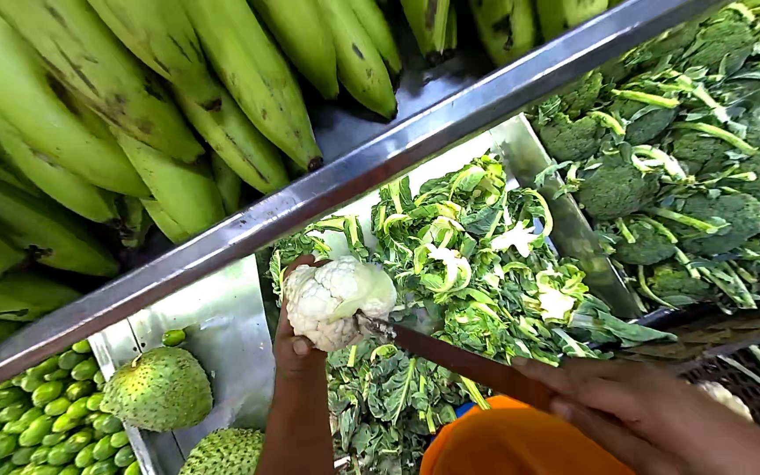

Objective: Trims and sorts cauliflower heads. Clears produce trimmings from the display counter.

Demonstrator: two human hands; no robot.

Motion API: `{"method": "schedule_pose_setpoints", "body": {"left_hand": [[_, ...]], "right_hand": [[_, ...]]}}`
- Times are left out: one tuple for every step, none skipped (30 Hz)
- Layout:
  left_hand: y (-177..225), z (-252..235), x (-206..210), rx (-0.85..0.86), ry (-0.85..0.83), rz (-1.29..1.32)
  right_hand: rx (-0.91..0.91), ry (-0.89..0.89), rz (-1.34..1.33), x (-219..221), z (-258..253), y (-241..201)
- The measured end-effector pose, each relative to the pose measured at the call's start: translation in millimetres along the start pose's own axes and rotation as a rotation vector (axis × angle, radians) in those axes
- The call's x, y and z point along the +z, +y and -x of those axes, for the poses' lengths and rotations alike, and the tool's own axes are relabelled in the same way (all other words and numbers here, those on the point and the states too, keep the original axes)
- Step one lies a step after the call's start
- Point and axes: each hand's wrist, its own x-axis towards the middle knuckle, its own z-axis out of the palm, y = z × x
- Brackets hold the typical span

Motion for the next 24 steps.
{"method": "schedule_pose_setpoints", "body": {"left_hand": [[2.8, -3.8, -1.6, 0.048, 0.002, 0.022], [4.8, -5.6, -1.9, 0.094, -0.004, 0.076], [6.9, -7.8, -0.9, 0.137, -0.018, 0.121], [8.3, -10.2, 1.3, 0.167, -0.032, 0.139], [8.3, -12.2, 4.3, 0.183, -0.037, 0.143], [6.7, -13.1, 6.9, 0.186, -0.034, 0.147], [4.8, -13.8, 9.2, 0.178, -0.033, 0.171], [2.7, -14.7, 10.7, 0.171, -0.029, 0.193], [0.3, -14.9, 9.3, 0.157, -0.028, 0.204], [-1.4, -15.0, 6.4, 0.14, -0.026, 0.194], [-2.0, -14.4, 3.5, 0.123, -0.017, 0.16], [-1.4, -13.1, 2.7, 0.108, -0.005, 0.099], [1.0, -13.4, 4.7, 0.088, 0.0, 0.019], [5.0, -15.9, 8.4, 0.068, 0.0, -0.065], [9.4, -19.6, 12.5, 0.05, 0.001, -0.155], [12.9, -23.6, 16.1, 0.035, 0.002, -0.238], [15.2, -27.4, 18.0, 0.021, -0.012, -0.3], [17.0, -30.8, 19.2, 0.007, -0.034, -0.347], [18.6, -33.6, 19.9, -0.009, -0.062, -0.392], [20.3, -35.9, 20.8, -0.023, -0.091, -0.434], [22.2, -37.5, 22.5, -0.039, -0.116, -0.459], [24.4, -39.5, 24.2, -0.054, -0.147, -0.483], [26.9, -42.2, 25.6, -0.073, -0.188, -0.512], [29.4, -45.0, 26.3, -0.098, -0.233, -0.54]], "right_hand": [[-0.022, 0.018, -0.125, 11.7, -0.5, 9.2], [-0.044, 0.015, -0.245, 21.0, -2.4, 15.4], [-0.067, 0.008, -0.33, 27.2, -5.9, 18.8], [-0.087, -0.002, -0.381, 30.8, -9.9, 19.8], [-0.097, -0.018, -0.403, 32.3, -13.1, 20.1], [-0.098, -0.029, -0.407, 33.4, -13.7, 21.0], [-0.093, -0.029, -0.394, 34.3, -11.2, 22.4], [-0.082, -0.022, -0.367, 32.8, -6.6, 24.0], [-0.06, -0.013, -0.332, 27.8, -0.6, 23.5], [-0.032, -0.004, -0.281, 21.0, 5.6, 20.7], [0.0, 0.004, -0.224, 14.3, 11.8, 17.0], [0.036, 0.004, -0.167, 8.3, 17.9, 12.8], [0.065, -0.002, -0.116, 1.7, 22.4, 7.2], [0.084, -0.001, -0.063, -4.2, 24.2, 0.0], [0.101, -0.001, -0.006, -9.9, 23.8, -8.7], [0.114, -0.004, 0.054, -15.5, 22.6, -18.1], [0.126, -0.005, 0.117, -20.7, 20.8, -26.9], [0.137, -0.009, 0.182, -25.8, 18.8, -34.6], [0.147, -0.011, 0.244, -30.7, 16.5, -40.8], [0.161, -0.018, 0.298, -35.6, 14.0, -46.4], [0.184, -0.037, 0.339, -41.0, 11.6, -52.2], [0.213, -0.068, 0.369, -47.3, 8.8, -58.8], [0.231, -0.097, 0.397, -53.7, 5.4, -65.7], [0.228, -0.127, 0.429, -60.1, 1.8, -71.4]]}}
